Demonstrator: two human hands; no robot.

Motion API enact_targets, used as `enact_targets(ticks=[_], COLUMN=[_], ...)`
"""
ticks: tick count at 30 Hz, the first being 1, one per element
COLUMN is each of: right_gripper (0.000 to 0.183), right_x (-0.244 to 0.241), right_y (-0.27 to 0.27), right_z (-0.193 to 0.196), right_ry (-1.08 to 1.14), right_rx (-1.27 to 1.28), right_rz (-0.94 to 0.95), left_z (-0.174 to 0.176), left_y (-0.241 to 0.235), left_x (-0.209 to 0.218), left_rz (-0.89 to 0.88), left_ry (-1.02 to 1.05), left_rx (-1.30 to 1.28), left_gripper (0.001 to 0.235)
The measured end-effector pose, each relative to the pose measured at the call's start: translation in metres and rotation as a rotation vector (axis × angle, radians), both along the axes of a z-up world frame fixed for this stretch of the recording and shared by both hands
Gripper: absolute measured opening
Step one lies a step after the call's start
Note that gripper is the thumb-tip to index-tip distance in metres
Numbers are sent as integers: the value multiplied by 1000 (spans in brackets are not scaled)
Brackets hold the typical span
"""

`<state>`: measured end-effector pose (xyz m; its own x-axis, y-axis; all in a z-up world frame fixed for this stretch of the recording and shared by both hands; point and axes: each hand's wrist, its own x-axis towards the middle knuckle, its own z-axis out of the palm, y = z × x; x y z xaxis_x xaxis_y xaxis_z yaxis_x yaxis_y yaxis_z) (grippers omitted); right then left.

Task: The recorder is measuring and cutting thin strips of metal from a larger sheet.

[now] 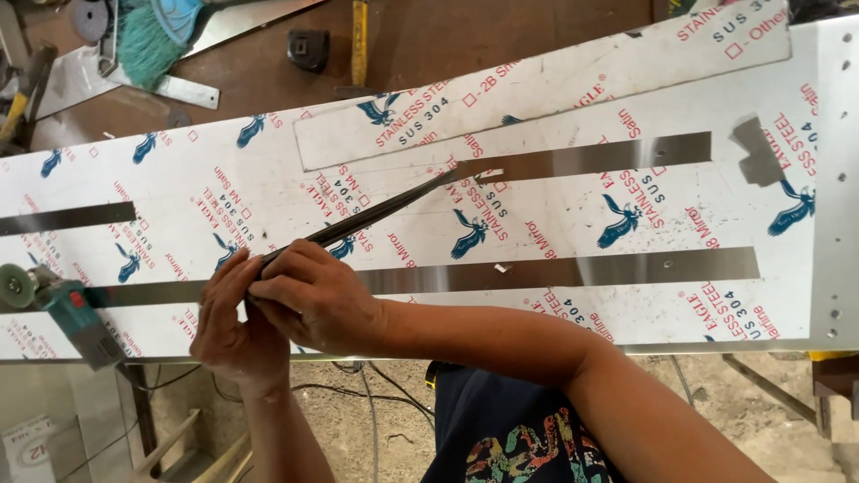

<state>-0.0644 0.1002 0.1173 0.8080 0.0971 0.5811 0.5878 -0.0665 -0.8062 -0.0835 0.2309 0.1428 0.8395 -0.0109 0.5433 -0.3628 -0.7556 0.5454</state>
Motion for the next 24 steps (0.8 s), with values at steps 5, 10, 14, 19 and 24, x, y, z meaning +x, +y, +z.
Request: enact_targets(ticks=[5,10,14,19,24], right_gripper=[24,28,24,19,11], right_x=[-5,-8,-3,0,-7], right_y=[26,50,47,12,-60], right_z=[23,57,71,-22,-116], right_ry=[-43,-91,-70,364,616], right_rx=[48,141,157,519,-222], right_rz=[78,204,246,578,-83], left_z=[24,48,55,-158,-148], left_y=[28,58,48,72,-44], left_x=[-13,-27,-23,-7,-10], left_rz=[44,1,69,-41,197], left_ry=[-41,-168,-63,295,1137], left_rx=[7,-139,-228,-609,-1919], left_gripper=[10,20,42,62,57])
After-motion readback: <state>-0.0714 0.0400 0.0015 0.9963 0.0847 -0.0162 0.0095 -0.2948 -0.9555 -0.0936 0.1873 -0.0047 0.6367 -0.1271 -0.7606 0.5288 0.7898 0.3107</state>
